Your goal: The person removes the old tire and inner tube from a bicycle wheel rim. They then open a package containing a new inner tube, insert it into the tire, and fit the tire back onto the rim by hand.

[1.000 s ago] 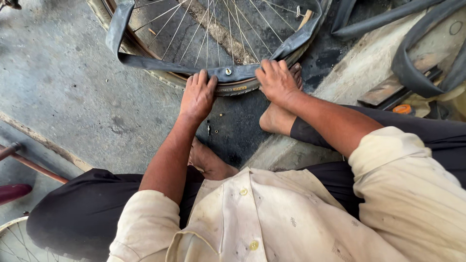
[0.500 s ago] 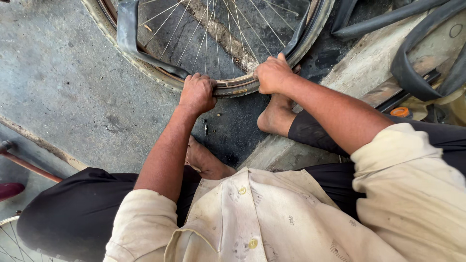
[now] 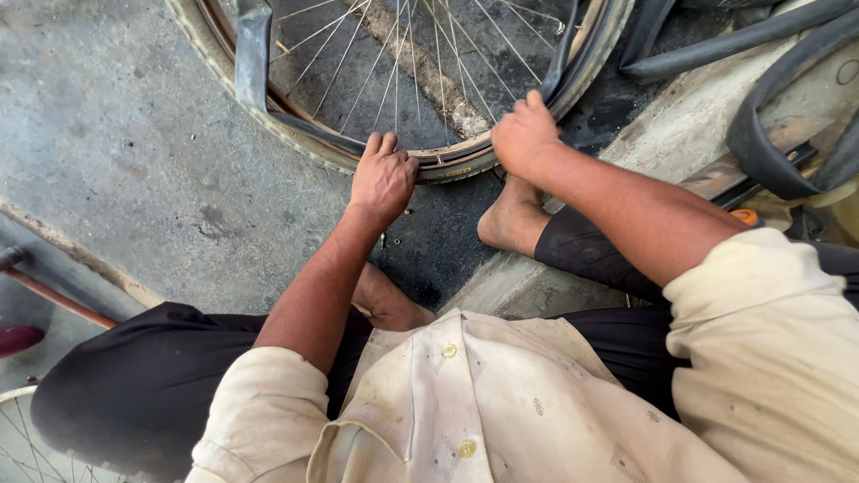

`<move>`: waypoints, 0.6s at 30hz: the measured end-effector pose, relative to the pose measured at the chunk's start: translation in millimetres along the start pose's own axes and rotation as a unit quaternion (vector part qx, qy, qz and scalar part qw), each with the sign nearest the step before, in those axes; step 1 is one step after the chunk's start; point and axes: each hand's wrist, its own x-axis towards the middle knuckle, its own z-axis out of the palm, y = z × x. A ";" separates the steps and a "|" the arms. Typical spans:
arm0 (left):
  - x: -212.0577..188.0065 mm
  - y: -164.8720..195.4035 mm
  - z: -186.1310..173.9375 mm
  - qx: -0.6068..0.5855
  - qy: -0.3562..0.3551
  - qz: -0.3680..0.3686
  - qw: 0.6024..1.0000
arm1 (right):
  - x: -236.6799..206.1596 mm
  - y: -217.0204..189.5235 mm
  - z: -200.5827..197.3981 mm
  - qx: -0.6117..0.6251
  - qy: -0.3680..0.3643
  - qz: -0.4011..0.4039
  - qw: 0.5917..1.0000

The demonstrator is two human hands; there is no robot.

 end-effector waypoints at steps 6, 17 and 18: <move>3.5 -2.2 2.7 -0.059 -0.035 -0.020 0.997 | 1.9 -32.5 -26.5 0.088 -0.032 -0.055 0.994; 4.9 -11.0 -5.7 -0.081 -0.084 -0.088 0.989 | -11.8 -52.2 8.2 0.369 0.180 -0.036 0.911; 7.2 -12.1 -6.8 -0.077 -0.098 -0.088 0.988 | -12.0 -53.0 5.5 0.373 0.154 -0.022 0.915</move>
